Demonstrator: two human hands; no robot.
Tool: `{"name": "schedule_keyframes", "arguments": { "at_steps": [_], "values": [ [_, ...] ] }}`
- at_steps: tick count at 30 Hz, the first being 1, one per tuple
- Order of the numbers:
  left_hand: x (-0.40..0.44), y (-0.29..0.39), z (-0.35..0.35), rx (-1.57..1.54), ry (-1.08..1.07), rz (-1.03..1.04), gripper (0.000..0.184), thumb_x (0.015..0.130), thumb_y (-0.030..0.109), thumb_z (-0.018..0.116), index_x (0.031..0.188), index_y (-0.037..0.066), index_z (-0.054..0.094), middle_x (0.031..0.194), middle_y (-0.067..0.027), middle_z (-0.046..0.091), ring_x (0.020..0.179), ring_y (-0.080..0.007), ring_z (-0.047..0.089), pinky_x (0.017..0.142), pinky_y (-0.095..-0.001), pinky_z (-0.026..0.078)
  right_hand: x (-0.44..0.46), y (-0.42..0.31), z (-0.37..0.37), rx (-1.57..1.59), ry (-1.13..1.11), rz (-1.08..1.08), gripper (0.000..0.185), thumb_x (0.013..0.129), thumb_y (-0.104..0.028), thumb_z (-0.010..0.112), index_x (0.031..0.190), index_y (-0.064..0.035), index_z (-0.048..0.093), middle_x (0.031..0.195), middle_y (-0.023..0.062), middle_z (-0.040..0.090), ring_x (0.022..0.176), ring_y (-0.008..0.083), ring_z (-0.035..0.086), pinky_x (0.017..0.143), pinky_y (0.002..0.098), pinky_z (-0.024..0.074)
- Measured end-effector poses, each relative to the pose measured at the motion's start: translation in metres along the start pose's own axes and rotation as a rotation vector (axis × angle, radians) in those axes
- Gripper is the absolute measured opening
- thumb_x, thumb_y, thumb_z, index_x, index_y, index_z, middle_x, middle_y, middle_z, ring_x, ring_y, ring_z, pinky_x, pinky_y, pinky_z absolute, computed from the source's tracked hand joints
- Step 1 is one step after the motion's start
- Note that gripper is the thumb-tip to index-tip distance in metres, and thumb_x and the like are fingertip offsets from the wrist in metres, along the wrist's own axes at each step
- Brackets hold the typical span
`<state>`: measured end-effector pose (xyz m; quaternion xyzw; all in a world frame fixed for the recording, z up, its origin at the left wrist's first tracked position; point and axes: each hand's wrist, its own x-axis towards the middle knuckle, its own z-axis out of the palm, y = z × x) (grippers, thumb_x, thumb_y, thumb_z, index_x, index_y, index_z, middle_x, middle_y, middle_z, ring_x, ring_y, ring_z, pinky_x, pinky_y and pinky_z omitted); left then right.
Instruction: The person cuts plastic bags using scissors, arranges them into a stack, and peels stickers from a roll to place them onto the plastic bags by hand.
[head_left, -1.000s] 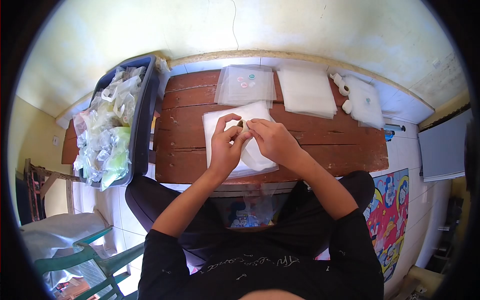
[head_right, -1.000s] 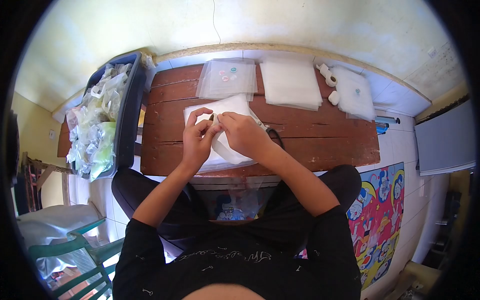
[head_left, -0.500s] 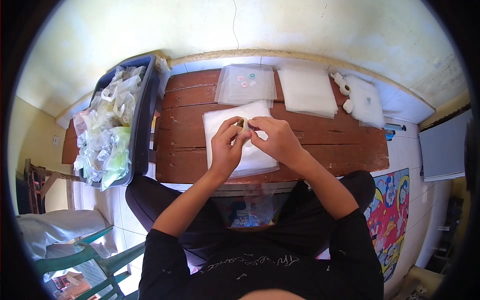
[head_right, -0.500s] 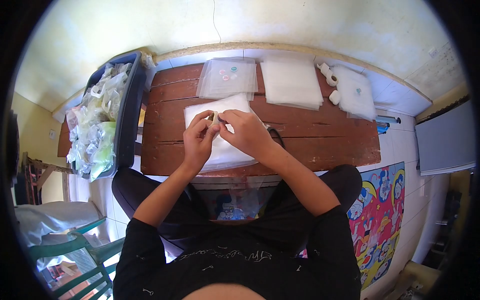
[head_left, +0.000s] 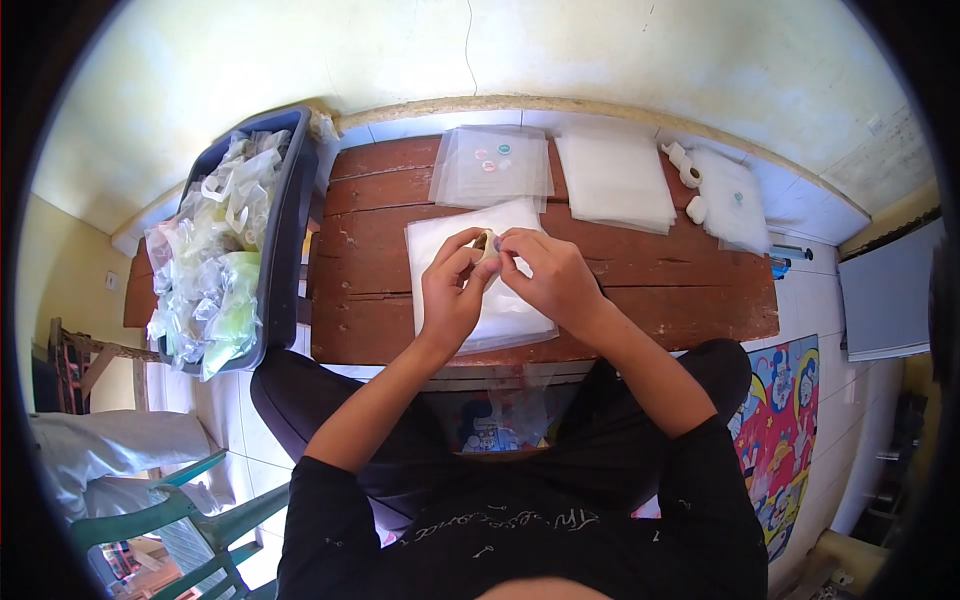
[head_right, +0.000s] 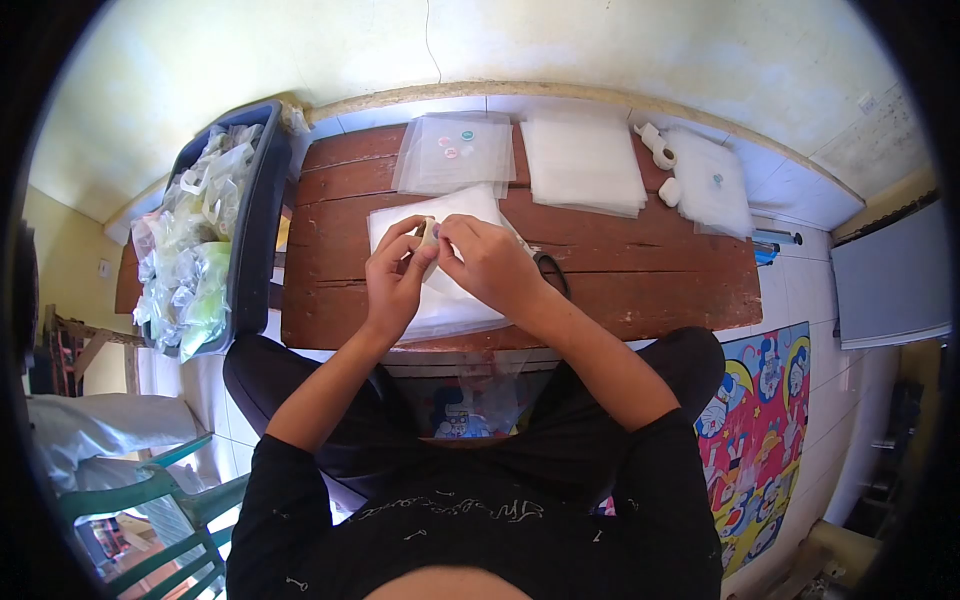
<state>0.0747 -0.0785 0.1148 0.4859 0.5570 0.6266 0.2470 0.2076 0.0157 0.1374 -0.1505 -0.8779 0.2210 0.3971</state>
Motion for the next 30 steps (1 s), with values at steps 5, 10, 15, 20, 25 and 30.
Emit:
{"name": "schedule_keyframes", "arguments": {
  "at_steps": [5,10,15,20,25,30],
  "values": [
    [0.0,-0.002,0.0,-0.001,0.002,-0.028,0.015,0.091,0.007,0.065,0.087,-0.007,0.062,0.118,-0.0141,0.059,0.083,-0.0125,0.06,0.068,-0.0242,0.049,0.003,0.0,-0.004,0.031,0.004,0.022,0.013,0.08,-0.002,0.068,0.091,-0.0004,0.062,0.093,0.0138,0.069,0.078,0.0299,0.068,0.067,0.0334,0.056],
    [-0.001,-0.003,0.001,0.09,-0.01,0.038,0.011,0.09,0.005,0.064,0.089,-0.006,0.063,0.117,-0.0156,0.06,0.088,-0.0178,0.062,0.071,-0.0278,0.05,0.003,-0.001,-0.006,0.017,-0.004,0.028,0.013,0.08,-0.004,0.068,0.091,-0.0005,0.062,0.094,0.0138,0.069,0.078,0.0301,0.068,0.067,0.0334,0.0562],
    [-0.001,-0.004,0.002,0.145,-0.014,0.118,0.009,0.088,0.003,0.065,0.091,-0.005,0.063,0.117,-0.0166,0.06,0.093,-0.0239,0.063,0.072,-0.0304,0.051,0.001,0.001,-0.006,-0.033,-0.045,0.015,0.013,0.079,-0.004,0.069,0.089,-0.0007,0.061,0.092,0.013,0.069,0.074,0.0307,0.067,0.065,0.0342,0.0556],
    [-0.001,-0.005,0.001,0.185,-0.023,0.153,0.009,0.087,0.002,0.065,0.091,-0.005,0.063,0.117,-0.0172,0.06,0.091,-0.0259,0.063,0.074,-0.031,0.05,-0.002,0.001,-0.001,-0.049,-0.042,0.029,0.014,0.078,-0.004,0.069,0.088,-0.0008,0.06,0.09,0.0131,0.068,0.071,0.0302,0.067,0.063,0.0344,0.0548],
    [0.0,-0.004,0.001,0.204,-0.026,0.154,0.009,0.088,0.002,0.064,0.09,-0.006,0.062,0.116,-0.0173,0.06,0.088,-0.0253,0.063,0.071,-0.0311,0.05,-0.003,0.001,0.003,-0.057,-0.018,0.031,0.014,0.077,-0.003,0.07,0.087,-0.0005,0.06,0.088,0.0128,0.068,0.07,0.0296,0.066,0.061,0.0338,0.0543],
    [-0.001,0.0,0.001,0.192,-0.038,0.111,0.01,0.089,0.004,0.063,0.088,-0.006,0.062,0.117,-0.0171,0.06,0.088,-0.0221,0.064,0.071,-0.0301,0.051,-0.004,0.005,0.004,-0.082,0.045,0.004,0.011,0.079,-0.003,0.066,0.085,0.0014,0.057,0.08,0.0129,0.063,0.067,0.0286,0.064,0.059,0.0356,0.0524]
  ]
}}
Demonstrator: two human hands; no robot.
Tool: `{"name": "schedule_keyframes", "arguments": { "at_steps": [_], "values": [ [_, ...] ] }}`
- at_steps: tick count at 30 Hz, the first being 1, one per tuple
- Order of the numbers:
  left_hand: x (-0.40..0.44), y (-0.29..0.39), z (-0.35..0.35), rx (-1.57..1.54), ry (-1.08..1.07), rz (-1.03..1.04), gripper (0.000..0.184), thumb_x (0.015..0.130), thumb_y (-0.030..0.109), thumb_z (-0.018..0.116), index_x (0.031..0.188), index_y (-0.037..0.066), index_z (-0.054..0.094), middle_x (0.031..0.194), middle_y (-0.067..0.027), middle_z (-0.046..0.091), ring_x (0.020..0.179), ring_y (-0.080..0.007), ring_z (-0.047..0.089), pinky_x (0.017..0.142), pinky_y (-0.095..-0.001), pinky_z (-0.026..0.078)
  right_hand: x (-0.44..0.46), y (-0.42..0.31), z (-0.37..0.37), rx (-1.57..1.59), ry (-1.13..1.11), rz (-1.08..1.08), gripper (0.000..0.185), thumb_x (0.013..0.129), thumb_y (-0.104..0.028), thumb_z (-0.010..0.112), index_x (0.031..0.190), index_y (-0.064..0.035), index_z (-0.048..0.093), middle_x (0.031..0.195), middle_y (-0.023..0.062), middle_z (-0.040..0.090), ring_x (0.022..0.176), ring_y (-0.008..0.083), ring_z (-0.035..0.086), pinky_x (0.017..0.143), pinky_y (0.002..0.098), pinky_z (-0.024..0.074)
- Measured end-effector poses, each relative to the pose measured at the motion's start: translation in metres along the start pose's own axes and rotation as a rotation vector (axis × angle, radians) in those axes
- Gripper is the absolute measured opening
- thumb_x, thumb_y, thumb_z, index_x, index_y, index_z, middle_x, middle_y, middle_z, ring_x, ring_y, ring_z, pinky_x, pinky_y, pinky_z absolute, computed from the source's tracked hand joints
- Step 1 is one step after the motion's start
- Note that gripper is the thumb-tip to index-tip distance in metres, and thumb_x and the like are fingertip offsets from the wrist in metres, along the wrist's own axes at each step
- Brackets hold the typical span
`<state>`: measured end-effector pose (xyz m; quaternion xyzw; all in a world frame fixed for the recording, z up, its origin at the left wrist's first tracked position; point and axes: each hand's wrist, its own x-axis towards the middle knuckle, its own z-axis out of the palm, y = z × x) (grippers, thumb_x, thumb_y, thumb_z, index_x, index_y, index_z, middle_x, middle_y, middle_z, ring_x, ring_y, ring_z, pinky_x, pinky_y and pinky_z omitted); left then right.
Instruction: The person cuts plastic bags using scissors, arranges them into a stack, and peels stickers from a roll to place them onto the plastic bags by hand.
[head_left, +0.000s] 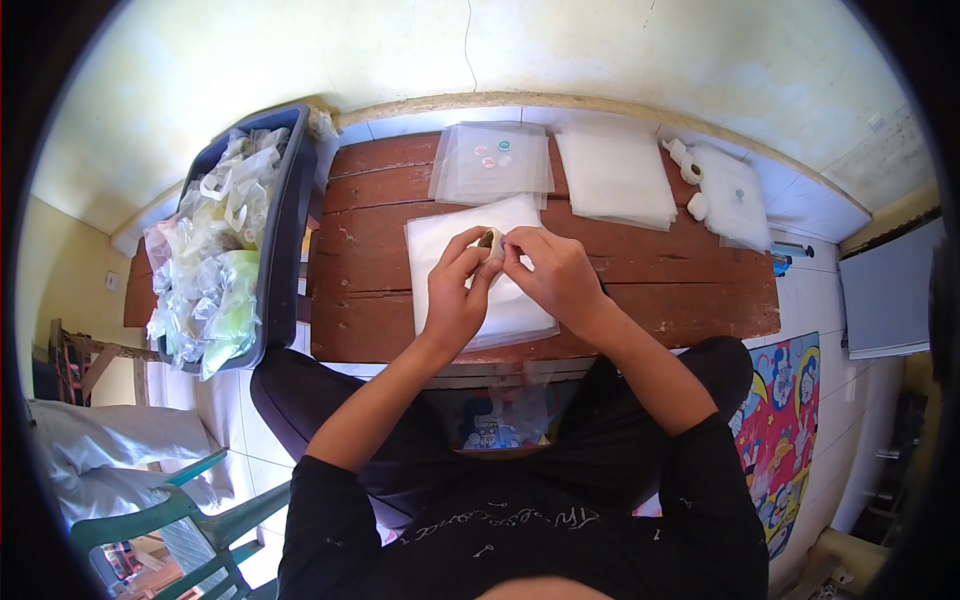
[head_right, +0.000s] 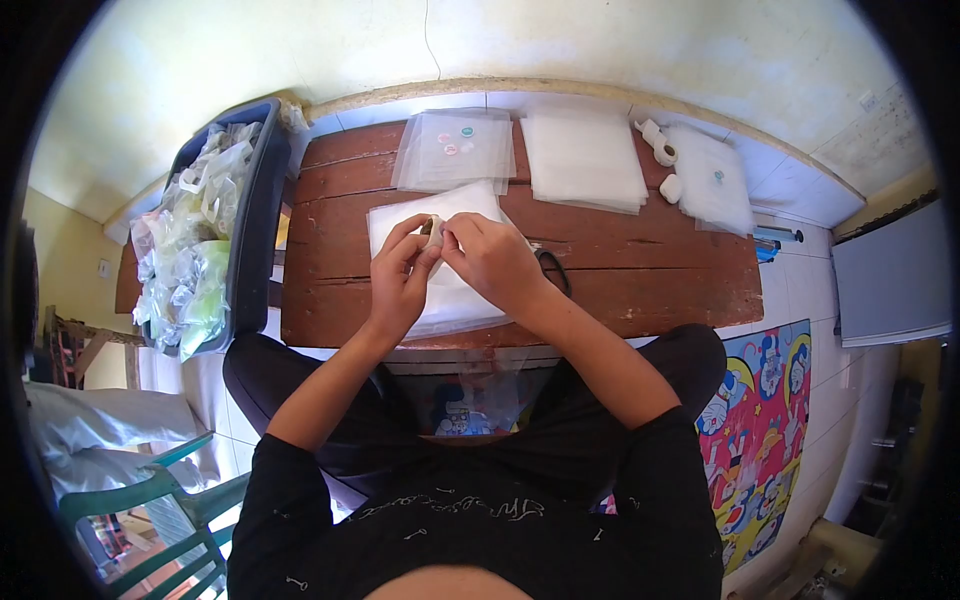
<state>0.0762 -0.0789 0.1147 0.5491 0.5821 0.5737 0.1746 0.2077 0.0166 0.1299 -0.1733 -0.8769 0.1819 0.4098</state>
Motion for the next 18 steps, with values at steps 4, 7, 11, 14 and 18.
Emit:
{"name": "schedule_keyframes", "arguments": {
  "at_steps": [4,7,11,14,18],
  "values": [
    [0.002,-0.003,0.003,-0.337,0.022,-0.184,0.009,0.091,0.002,0.063,0.097,-0.004,0.059,0.117,-0.014,0.061,0.098,-0.016,0.061,0.083,-0.0284,0.05,0.01,-0.005,-0.002,0.219,0.081,0.09,0.015,0.08,-0.001,0.068,0.093,0.0037,0.06,0.082,0.0115,0.065,0.075,0.0236,0.068,0.064,0.0327,0.0551],
    [0.002,-0.007,0.003,-0.559,0.064,-0.168,0.015,0.09,-0.001,0.063,0.104,-0.002,0.056,0.116,-0.0121,0.061,0.104,-0.0144,0.059,0.091,-0.0285,0.047,0.009,-0.011,0.004,0.65,0.224,0.325,0.021,0.081,0.0,0.07,0.1,0.0041,0.061,0.086,0.01,0.067,0.085,0.019,0.069,0.073,0.0318,0.0564],
    [0.001,-0.007,0.005,-0.589,0.087,-0.106,0.017,0.089,-0.003,0.064,0.103,-0.001,0.055,0.113,-0.0112,0.061,0.105,-0.0143,0.058,0.095,-0.0295,0.046,0.008,-0.013,-0.003,0.745,0.036,0.491,0.028,0.084,0.003,0.069,0.11,0.0039,0.058,0.101,0.0085,0.063,0.096,0.0152,0.063,0.086,0.0292,0.0515],
    [0.001,-0.006,0.003,-0.535,0.077,-0.105,0.018,0.089,-0.003,0.064,0.103,-0.001,0.054,0.11,-0.0112,0.062,0.104,-0.0148,0.059,0.095,-0.0305,0.046,0.009,-0.014,-0.005,0.721,0.005,0.502,0.031,0.084,0.003,0.069,0.112,0.0036,0.058,0.101,0.0086,0.064,0.093,0.0139,0.062,0.087,0.0285,0.0501],
    [0.002,0.002,-0.001,-0.501,0.05,-0.114,0.016,0.089,-0.002,0.065,0.101,-0.001,0.056,0.11,-0.0126,0.063,0.103,-0.0153,0.06,0.094,-0.031,0.047,0.011,-0.013,-0.002,0.806,0.104,0.505,0.027,0.081,-0.002,0.073,0.106,0.0021,0.063,0.092,0.0063,0.068,0.083,0.012,0.064,0.075,0.0261,0.051]
  ]
}}
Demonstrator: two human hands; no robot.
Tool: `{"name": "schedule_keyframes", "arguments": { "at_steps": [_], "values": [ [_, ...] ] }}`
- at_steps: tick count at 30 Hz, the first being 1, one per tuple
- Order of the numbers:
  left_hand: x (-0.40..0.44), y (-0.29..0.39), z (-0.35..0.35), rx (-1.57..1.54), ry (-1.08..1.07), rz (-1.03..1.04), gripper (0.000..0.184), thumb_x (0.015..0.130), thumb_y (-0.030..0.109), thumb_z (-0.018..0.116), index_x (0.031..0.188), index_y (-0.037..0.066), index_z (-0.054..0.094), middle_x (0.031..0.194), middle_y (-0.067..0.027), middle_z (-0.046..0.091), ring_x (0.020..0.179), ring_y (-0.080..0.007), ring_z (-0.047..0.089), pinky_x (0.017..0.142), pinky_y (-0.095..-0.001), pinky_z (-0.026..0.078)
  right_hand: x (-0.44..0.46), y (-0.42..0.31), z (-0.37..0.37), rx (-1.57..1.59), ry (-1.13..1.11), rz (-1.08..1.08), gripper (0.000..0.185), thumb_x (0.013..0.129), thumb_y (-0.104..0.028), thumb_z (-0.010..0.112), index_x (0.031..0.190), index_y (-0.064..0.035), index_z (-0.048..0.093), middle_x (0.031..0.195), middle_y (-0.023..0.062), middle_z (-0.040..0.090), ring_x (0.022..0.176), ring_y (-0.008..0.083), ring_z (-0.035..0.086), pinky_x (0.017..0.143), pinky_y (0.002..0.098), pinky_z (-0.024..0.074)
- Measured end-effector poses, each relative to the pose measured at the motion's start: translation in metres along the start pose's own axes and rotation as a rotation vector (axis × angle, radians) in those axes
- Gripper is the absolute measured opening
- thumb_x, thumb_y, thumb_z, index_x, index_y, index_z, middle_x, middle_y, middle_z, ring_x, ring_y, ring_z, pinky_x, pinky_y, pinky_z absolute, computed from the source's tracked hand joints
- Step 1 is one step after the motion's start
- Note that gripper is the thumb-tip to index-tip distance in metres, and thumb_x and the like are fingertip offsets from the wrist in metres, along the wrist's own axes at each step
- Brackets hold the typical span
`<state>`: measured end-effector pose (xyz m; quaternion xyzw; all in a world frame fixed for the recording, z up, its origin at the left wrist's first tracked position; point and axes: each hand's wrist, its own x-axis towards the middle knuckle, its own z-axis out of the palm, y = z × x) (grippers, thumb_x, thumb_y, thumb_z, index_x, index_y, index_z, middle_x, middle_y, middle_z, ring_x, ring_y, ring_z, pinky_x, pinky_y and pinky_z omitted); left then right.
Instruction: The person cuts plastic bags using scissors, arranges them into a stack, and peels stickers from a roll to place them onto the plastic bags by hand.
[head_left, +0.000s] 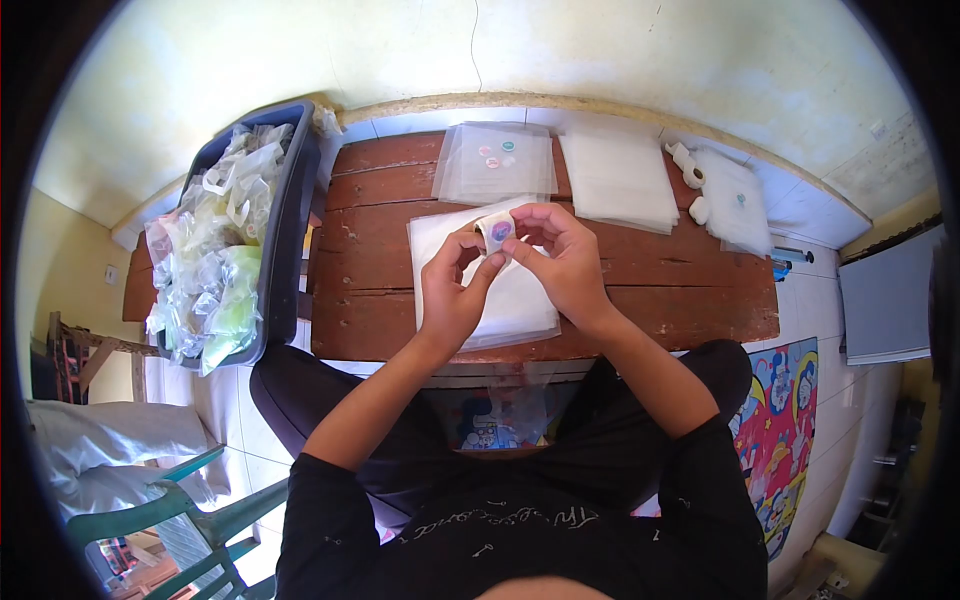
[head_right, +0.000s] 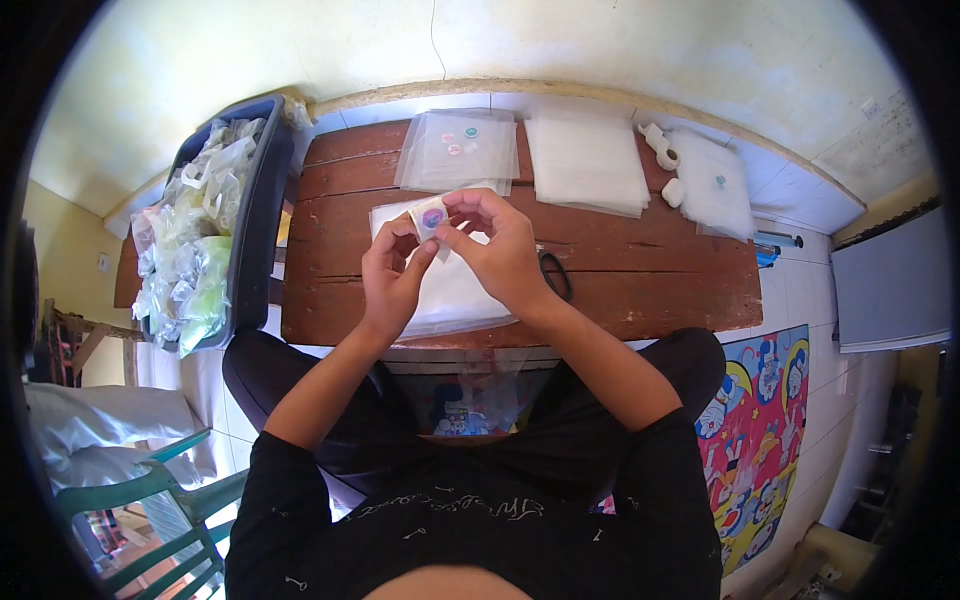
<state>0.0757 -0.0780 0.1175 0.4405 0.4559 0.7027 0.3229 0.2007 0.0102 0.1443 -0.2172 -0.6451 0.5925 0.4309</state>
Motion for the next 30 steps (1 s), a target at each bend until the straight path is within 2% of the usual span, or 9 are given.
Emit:
{"name": "schedule_keyframes", "arguments": {
  "at_steps": [4,6,9,11,12,16,18,28,30],
  "values": [
    [0.0,0.006,-0.005,0.224,-0.051,0.158,0.008,0.092,0.003,0.062,0.095,-0.002,0.057,0.116,-0.0177,0.063,0.102,-0.0161,0.061,0.089,-0.0298,0.05,0.002,-0.008,-0.006,-0.017,-0.044,0.089,0.023,0.084,-0.003,0.07,0.106,0.0028,0.064,0.092,0.0059,0.068,0.082,0.0109,0.062,0.074,0.0253,0.0495],
    [-0.001,0.003,-0.009,0.29,-0.061,0.234,0.009,0.093,0.005,0.061,0.094,-0.003,0.058,0.119,-0.0197,0.062,0.102,-0.0164,0.061,0.086,-0.0294,0.051,0.006,-0.013,-0.012,0.055,-0.191,0.233,0.021,0.089,-0.001,0.064,0.109,0.0043,0.062,0.099,0.0079,0.067,0.091,0.0115,0.061,0.081,0.0259,0.0485],
    [-0.002,0.003,-0.009,-0.041,-0.033,0.11,0.013,0.094,0.008,0.06,0.101,-0.003,0.056,0.126,-0.0219,0.058,0.102,-0.0176,0.062,0.078,-0.0299,0.054,0.01,-0.02,-0.021,0.014,-0.324,0.258,0.018,0.088,0.0,0.063,0.106,0.0044,0.065,0.099,0.0079,0.068,0.089,0.0113,0.06,0.079,0.0258,0.0481],
    [0.004,0.019,-0.003,-0.239,-0.145,-0.164,0.02,0.094,0.009,0.061,0.109,-0.002,0.053,0.128,-0.0206,0.055,0.103,-0.0181,0.062,0.074,-0.0309,0.056,0.013,-0.019,-0.026,-0.113,-0.349,0.176,0.02,0.086,-0.001,0.065,0.105,0.0023,0.067,0.093,0.0081,0.069,0.084,0.0116,0.061,0.075,0.0258,0.0484],
    [0.005,0.018,-0.005,-0.241,-0.183,-0.234,0.026,0.094,0.009,0.061,0.115,0.0,0.05,0.128,-0.0159,0.054,0.103,-0.0187,0.062,0.077,-0.0328,0.057,0.014,-0.018,-0.027,-0.239,-0.375,0.093,0.021,0.083,-0.002,0.067,0.104,0.0001,0.069,0.088,0.0084,0.07,0.079,0.012,0.063,0.072,0.0257,0.0487],
    [0.009,0.013,-0.005,-0.211,-0.205,-0.249,0.029,0.094,0.009,0.061,0.119,0.001,0.05,0.126,-0.0142,0.054,0.107,-0.0205,0.06,0.086,-0.0375,0.056,0.014,-0.019,-0.025,-0.344,-0.293,-0.061,0.02,0.082,-0.006,0.07,0.102,-0.0008,0.069,0.09,0.0109,0.069,0.081,0.016,0.065,0.076,0.0283,0.0497],
    [0.011,0.012,-0.009,-0.227,-0.194,-0.236,0.029,0.092,0.007,0.064,0.118,0.001,0.052,0.124,-0.0103,0.054,0.107,-0.0192,0.06,0.089,-0.0324,0.054,0.014,-0.024,-0.023,-0.4,-0.256,-0.166,0.024,0.083,-0.008,0.072,0.104,0.0007,0.067,0.1,0.0056,0.066,0.093,0.0139,0.06,0.085,0.0281,0.0469],
    [0.013,0.008,-0.011,-0.301,-0.214,-0.187,0.03,0.089,0.002,0.065,0.115,0.005,0.05,0.121,-0.0077,0.051,0.106,-0.0171,0.056,0.091,-0.0294,0.049,0.017,-0.014,-0.031,-0.22,-0.357,0.152,0.036,0.081,-0.016,0.077,0.109,0.0018,0.062,0.103,0.0066,0.064,0.103,0.0151,0.058,0.093,0.0325,0.0451],
    [0.013,0.01,-0.01,-0.263,-0.197,-0.168,0.036,0.088,0.001,0.067,0.119,0.006,0.048,0.118,-0.0059,0.049,0.108,-0.017,0.054,0.09,-0.0285,0.049,0.017,-0.009,-0.029,-0.13,-0.282,0.153,0.032,0.078,-0.019,0.078,0.1,0.0001,0.065,0.091,0.007,0.068,0.091,0.0158,0.064,0.082,0.0302,0.0496]
  ]
}}
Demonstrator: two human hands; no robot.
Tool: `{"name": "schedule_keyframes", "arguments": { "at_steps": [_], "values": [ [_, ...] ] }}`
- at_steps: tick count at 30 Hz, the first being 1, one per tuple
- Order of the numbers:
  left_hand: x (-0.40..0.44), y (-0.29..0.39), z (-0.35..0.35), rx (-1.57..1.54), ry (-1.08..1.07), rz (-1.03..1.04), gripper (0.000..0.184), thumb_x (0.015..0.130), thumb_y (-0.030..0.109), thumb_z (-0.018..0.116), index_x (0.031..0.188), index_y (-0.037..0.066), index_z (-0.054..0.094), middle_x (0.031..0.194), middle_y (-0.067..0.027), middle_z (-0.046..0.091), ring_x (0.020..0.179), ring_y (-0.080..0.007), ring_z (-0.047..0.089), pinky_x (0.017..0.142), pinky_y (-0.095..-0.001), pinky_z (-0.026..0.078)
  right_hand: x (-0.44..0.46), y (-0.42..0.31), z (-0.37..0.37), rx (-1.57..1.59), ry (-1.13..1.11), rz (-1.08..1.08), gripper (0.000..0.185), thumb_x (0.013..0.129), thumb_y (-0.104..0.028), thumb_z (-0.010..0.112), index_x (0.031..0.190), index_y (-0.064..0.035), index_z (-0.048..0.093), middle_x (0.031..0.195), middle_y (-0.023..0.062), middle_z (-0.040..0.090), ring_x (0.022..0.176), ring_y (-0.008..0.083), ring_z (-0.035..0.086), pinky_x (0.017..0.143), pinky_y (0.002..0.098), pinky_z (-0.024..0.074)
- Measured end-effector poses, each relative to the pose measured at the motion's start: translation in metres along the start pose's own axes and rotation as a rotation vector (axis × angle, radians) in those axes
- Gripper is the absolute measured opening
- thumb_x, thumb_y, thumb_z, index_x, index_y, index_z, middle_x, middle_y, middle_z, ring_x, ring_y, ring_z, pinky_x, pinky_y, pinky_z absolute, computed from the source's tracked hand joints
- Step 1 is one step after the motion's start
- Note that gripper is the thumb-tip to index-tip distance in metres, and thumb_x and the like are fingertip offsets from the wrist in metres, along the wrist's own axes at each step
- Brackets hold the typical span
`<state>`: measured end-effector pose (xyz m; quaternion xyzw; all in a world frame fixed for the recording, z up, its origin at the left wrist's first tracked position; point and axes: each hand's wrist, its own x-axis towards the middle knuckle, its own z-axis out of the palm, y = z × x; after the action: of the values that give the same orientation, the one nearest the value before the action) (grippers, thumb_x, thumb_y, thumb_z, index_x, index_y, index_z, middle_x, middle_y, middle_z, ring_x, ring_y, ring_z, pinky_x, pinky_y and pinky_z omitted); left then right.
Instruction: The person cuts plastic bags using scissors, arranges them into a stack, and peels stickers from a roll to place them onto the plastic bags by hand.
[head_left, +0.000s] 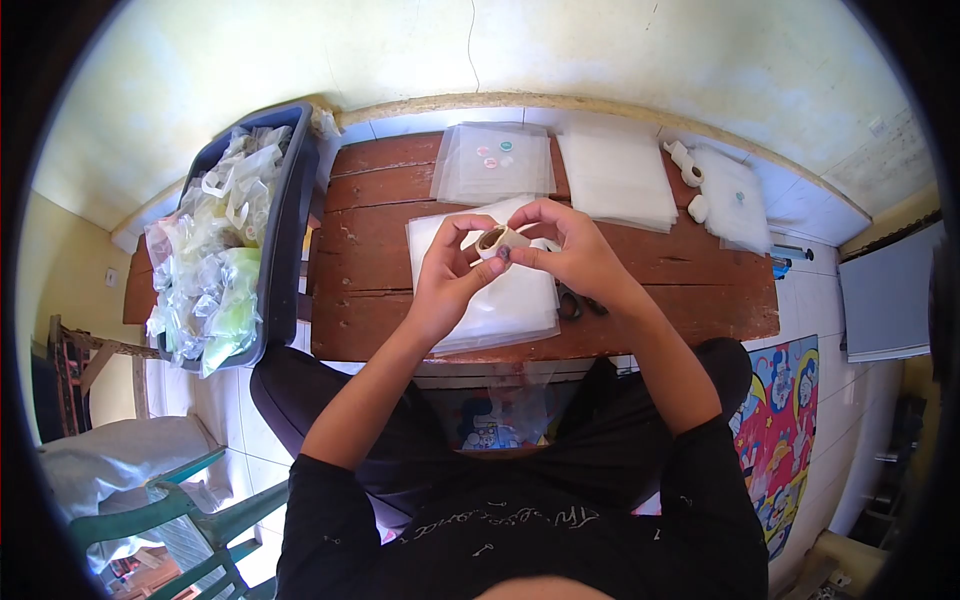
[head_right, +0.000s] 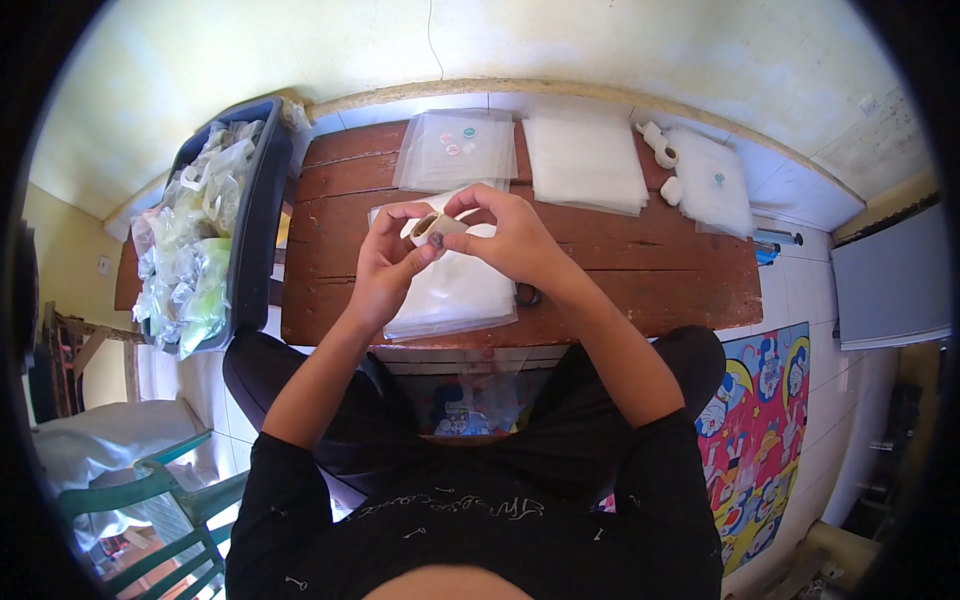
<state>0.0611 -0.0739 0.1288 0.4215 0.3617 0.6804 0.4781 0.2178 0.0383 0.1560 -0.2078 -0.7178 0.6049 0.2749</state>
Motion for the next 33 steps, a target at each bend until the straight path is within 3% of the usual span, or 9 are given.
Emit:
{"name": "schedule_keyframes", "arguments": {
  "at_steps": [7,10,12,15,22,24,27,30,33],
  "values": [
    [-0.001,0.007,0.002,-0.034,-0.043,-0.067,0.041,0.087,0.001,0.068,0.122,0.006,0.047,0.117,-0.0047,0.048,0.108,-0.0145,0.054,0.089,-0.0267,0.049,0.002,-0.004,-0.013,-0.169,-0.104,0.122,0.025,0.078,-0.019,0.077,0.091,-0.0015,0.066,0.085,0.0037,0.067,0.077,0.0117,0.058,0.072,0.0282,0.0452],
    [-0.001,0.009,0.0,0.034,-0.041,-0.151,0.039,0.086,0.002,0.069,0.119,0.006,0.049,0.115,-0.005,0.05,0.103,-0.013,0.055,0.086,-0.0261,0.05,0.002,-0.004,-0.013,-0.234,-0.07,0.084,0.022,0.078,-0.019,0.076,0.088,-0.0024,0.066,0.081,0.0028,0.066,0.074,0.0114,0.057,0.068,0.0286,0.0437],
    [0.001,0.004,-0.006,0.163,-0.045,-0.189,0.031,0.087,0.004,0.069,0.113,0.004,0.053,0.11,-0.0052,0.052,0.098,-0.0126,0.058,0.08,-0.0269,0.053,0.002,0.007,-0.011,-0.15,0.038,-0.141,0.019,0.08,-0.016,0.074,0.088,-0.0016,0.065,0.079,0.0035,0.066,0.073,0.0117,0.057,0.068,0.0281,0.0445],
    [0.0,0.003,-0.003,0.161,-0.052,-0.156,0.019,0.09,0.009,0.066,0.106,0.002,0.058,0.105,-0.0054,0.055,0.094,-0.0128,0.059,0.074,-0.0284,0.056,-0.001,-0.005,-0.008,-0.139,0.043,-0.089,0.017,0.081,-0.013,0.072,0.088,0.0001,0.064,0.079,0.005,0.066,0.074,0.0131,0.058,0.068,0.0285,0.0455],
    [-0.002,0.0,0.0,0.168,-0.068,-0.105,0.023,0.098,0.017,0.055,0.111,-0.001,0.062,0.104,-0.0099,0.064,0.095,-0.0185,0.065,0.074,-0.0316,0.056,-0.001,-0.013,-0.003,-0.262,0.091,-0.05,0.015,0.082,-0.006,0.071,0.092,0.0007,0.062,0.09,0.0051,0.064,0.084,0.011,0.057,0.078,0.0264,0.0458],
    [-0.003,0.001,0.001,0.244,-0.011,-0.107,0.022,0.098,0.016,0.054,0.111,0.0,0.062,0.1,-0.0093,0.065,0.092,-0.0183,0.066,0.073,-0.0315,0.056,-0.001,-0.019,0.008,-0.538,0.412,-0.476,0.016,0.078,-0.005,0.074,0.09,-0.0016,0.064,0.095,0.0092,0.064,0.083,0.0174,0.06,0.076,0.0289,0.0482],
    [-0.003,0.0,0.006,0.191,0.124,-0.096,0.018,0.096,0.016,0.059,0.106,0.001,0.064,0.093,-0.0045,0.064,0.084,-0.0105,0.062,0.071,-0.0291,0.057,-0.011,-0.018,0.011,-0.712,0.446,-0.576,0.022,0.071,-0.005,0.077,0.09,-0.0047,0.067,0.101,0.0119,0.062,0.094,0.0268,0.059,0.077,0.0352,0.049],
    [-0.004,0.003,0.005,0.142,0.131,-0.096,0.02,0.096,0.016,0.059,0.11,0.001,0.061,0.098,-0.0065,0.064,0.087,-0.0116,0.063,0.073,-0.0294,0.058,-0.012,-0.016,0.016,-0.608,0.154,-0.57,0.021,0.074,-0.004,0.075,0.094,-0.0056,0.068,0.1,0.0112,0.063,0.092,0.0263,0.061,0.077,0.0344,0.0505],
    [-0.005,0.005,0.006,0.133,0.132,-0.07,0.021,0.097,0.015,0.059,0.111,0.0,0.058,0.103,-0.0082,0.064,0.091,-0.0131,0.064,0.077,-0.0301,0.058,-0.009,-0.015,0.021,-0.532,0.169,-0.557,0.021,0.077,-0.003,0.072,0.098,-0.0055,0.069,0.098,0.0109,0.065,0.089,0.0261,0.064,0.074,0.0333,0.0524]
  ]
}}
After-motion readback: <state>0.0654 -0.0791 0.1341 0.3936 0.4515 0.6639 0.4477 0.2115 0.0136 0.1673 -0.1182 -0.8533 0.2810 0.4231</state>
